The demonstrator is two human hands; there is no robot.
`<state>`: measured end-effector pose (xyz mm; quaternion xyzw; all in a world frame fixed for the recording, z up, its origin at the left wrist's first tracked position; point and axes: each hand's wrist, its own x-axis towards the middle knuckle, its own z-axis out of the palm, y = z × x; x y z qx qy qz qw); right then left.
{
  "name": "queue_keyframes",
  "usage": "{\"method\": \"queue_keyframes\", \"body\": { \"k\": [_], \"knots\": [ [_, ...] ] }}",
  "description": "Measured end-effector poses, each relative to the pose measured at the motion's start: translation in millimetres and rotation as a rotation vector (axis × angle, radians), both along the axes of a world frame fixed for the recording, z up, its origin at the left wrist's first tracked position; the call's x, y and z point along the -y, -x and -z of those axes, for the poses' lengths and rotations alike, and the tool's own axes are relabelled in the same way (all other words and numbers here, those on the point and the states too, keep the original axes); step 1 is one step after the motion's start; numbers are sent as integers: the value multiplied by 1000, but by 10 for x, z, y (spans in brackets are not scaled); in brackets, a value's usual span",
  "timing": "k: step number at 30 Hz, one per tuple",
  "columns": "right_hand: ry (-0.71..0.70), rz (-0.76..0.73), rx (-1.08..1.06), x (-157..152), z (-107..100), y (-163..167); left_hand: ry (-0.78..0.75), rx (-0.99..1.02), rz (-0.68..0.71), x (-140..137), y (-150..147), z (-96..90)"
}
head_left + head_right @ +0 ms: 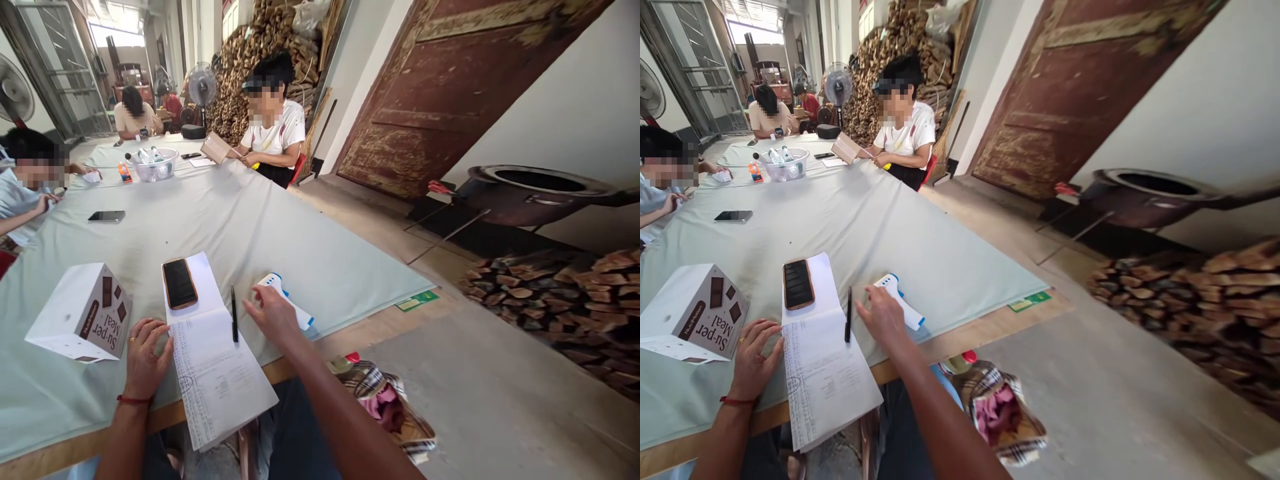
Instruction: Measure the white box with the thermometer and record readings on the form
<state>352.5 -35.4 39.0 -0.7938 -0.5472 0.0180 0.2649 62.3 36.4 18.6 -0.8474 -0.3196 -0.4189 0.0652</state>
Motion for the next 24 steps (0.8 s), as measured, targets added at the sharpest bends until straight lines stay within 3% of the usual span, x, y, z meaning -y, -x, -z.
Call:
{"method": "queue_keyframes", "body": {
  "k": [4, 8, 10, 15, 17, 20, 24],
  "knots": [
    [253, -26, -27, -187, -121, 321, -18, -18, -17, 4, 20, 10],
    [324, -32, -5, -263, -130, 346, 24, -13, -41, 8, 28, 41],
    [259, -57, -63, -235, -88, 282, 64, 2, -41, 20, 17, 56],
    [-224, -316, -449, -67, 34, 240, 201, -21, 6, 68, -27, 66],
    [-344, -382, -608, -9, 53, 335, 241, -43, 44, 81, -38, 62],
    [-393, -387, -768, 29, 38, 549, 283, -93, 91, 93, -45, 55],
    [-278, -537, -970, -10, 12, 788, 293, -178, 140, 92, -51, 60]
  ]
}}
